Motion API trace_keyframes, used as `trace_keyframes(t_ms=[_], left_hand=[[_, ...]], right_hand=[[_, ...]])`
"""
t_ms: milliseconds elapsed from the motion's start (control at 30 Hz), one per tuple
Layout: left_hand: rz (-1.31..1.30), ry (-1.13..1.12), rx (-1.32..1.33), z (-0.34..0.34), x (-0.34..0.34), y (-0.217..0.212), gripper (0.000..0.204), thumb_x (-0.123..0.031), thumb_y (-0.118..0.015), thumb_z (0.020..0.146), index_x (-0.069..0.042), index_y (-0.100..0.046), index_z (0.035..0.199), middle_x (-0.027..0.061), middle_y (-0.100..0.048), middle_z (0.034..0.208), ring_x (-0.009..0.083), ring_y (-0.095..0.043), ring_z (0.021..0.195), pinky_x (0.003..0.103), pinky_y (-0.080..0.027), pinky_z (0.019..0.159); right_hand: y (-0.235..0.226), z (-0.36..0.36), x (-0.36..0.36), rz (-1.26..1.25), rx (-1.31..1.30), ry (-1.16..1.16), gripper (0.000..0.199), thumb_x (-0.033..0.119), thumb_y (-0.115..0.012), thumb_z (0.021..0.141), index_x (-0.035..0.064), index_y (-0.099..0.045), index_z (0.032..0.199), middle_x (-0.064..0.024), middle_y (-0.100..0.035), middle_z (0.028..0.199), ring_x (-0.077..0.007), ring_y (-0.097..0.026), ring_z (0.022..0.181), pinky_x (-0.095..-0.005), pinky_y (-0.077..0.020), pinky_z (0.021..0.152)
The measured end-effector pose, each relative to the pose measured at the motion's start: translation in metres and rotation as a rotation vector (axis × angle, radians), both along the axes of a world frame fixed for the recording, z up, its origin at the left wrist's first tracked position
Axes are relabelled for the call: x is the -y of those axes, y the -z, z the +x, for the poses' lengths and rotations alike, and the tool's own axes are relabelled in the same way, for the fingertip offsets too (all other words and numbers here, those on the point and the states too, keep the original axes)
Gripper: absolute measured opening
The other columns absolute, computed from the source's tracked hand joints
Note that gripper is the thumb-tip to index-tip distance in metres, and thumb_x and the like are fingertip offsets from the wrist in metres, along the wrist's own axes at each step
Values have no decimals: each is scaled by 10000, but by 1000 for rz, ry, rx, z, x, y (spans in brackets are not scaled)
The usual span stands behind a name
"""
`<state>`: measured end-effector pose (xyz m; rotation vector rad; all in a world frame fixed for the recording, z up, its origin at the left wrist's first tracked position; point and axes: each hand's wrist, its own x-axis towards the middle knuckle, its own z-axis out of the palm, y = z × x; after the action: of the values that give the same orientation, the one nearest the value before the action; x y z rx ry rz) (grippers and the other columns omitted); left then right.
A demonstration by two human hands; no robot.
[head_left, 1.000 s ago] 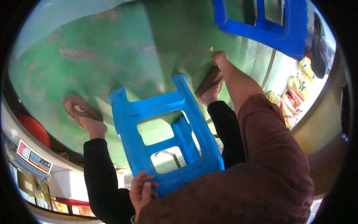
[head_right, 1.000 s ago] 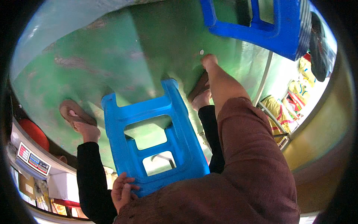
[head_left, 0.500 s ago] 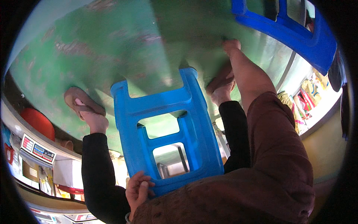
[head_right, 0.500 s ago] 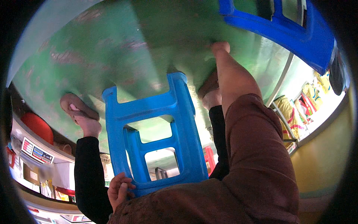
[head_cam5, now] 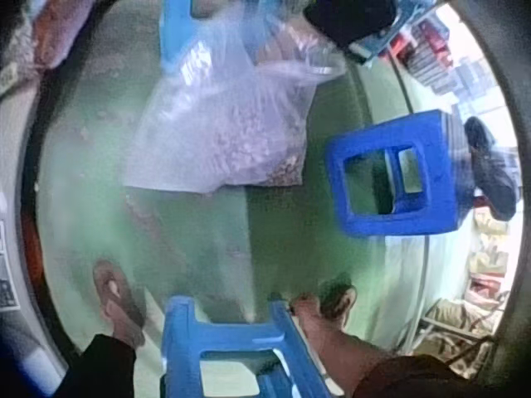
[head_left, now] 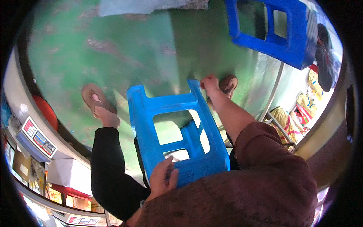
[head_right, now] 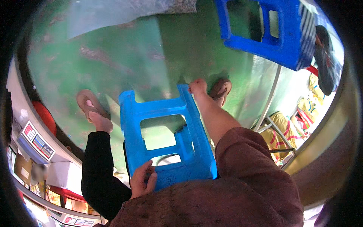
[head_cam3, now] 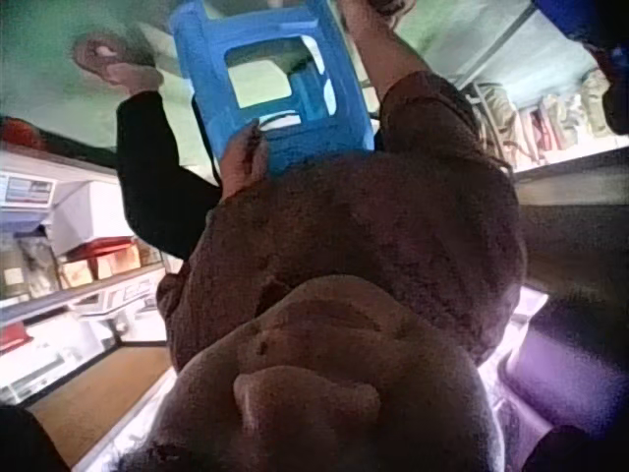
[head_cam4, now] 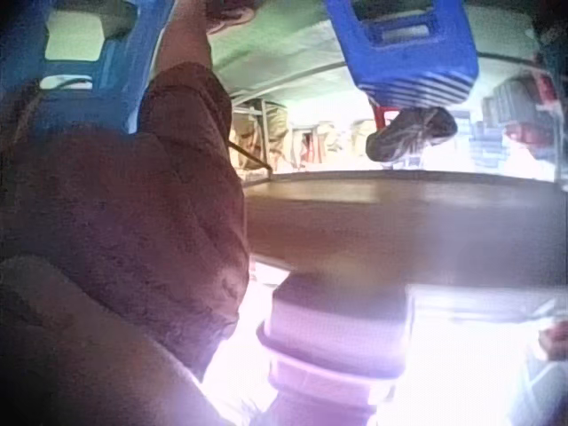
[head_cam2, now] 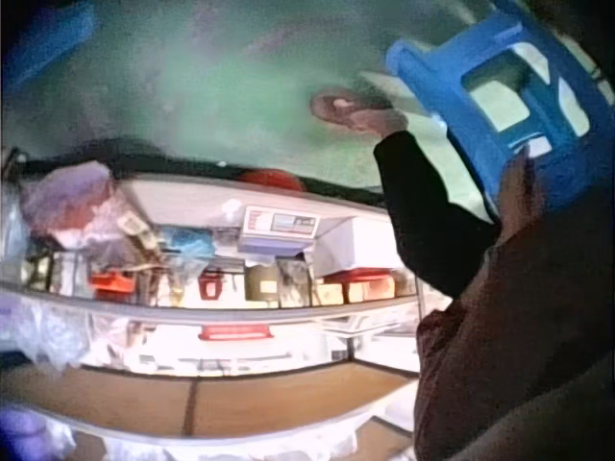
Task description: The person picks up small round discs from a pink basket and a blue bin, counts them in their hand, and places them into a clear plastic bag at a workstation.
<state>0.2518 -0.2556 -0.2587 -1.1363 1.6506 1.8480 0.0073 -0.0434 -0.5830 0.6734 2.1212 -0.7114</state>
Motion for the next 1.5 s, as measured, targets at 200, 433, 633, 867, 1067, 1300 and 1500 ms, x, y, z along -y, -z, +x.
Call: trace_keyframes(t_ms=[200,433,633,867,1067,1300,1500], left_hand=[[-94,-59,-53,0,-8,1,361,-97,-595,806,-1,-516,1145,150,-568,929,223,-591,768,305,-496,603],[-284,48,-197,6,-15,13,345,-155,-584,808,13,-530,1105,155,-569,887,248,-586,721,348,-472,610],[-331,236,-225,5,-25,27,337,-183,-568,804,30,-557,1064,172,-594,855,326,-580,751,403,-469,701],[-380,784,-126,-76,11,2,385,-220,-593,789,40,-575,1072,239,-598,1040,332,-593,946,378,-463,825],[-306,619,-515,-160,-2,-108,320,-149,-561,847,48,-552,1099,125,-637,956,167,-598,835,272,-476,733],[655,822,-389,-141,-171,-270,381,-260,-401,956,41,-464,1181,128,-595,988,180,-613,792,284,-522,659],[923,755,10,-143,-294,-298,432,-373,-359,957,8,-487,1115,131,-572,1077,250,-559,1014,385,-444,892]], right_hand=[[-111,20,59,-476,418,151,189,-26,-582,758,32,-515,925,-123,-606,748,-223,-612,600,-320,-502,503],[-210,18,92,-737,430,183,142,-17,-545,769,48,-519,892,-118,-613,860,-237,-623,733,-347,-530,627],[-331,57,68,-1032,570,219,100,-25,-527,747,26,-555,828,-101,-602,858,-224,-613,762,-352,-528,649],[-516,55,43,-912,304,-224,116,-27,-531,719,11,-576,819,-68,-581,764,-146,-578,660,-292,-489,574],[-583,65,-35,-780,-235,-280,120,-13,-491,718,17,-570,804,-52,-544,661,-122,-522,592,-266,-459,517],[-596,161,-157,-803,-1129,-215,88,24,-545,757,19,-571,841,-81,-584,776,-175,-549,664,-290,-452,617],[-596,186,-224,-520,-1629,-232,210,-6,-607,670,35,-570,872,-80,-586,928,-292,-539,968,-376,-451,817]])
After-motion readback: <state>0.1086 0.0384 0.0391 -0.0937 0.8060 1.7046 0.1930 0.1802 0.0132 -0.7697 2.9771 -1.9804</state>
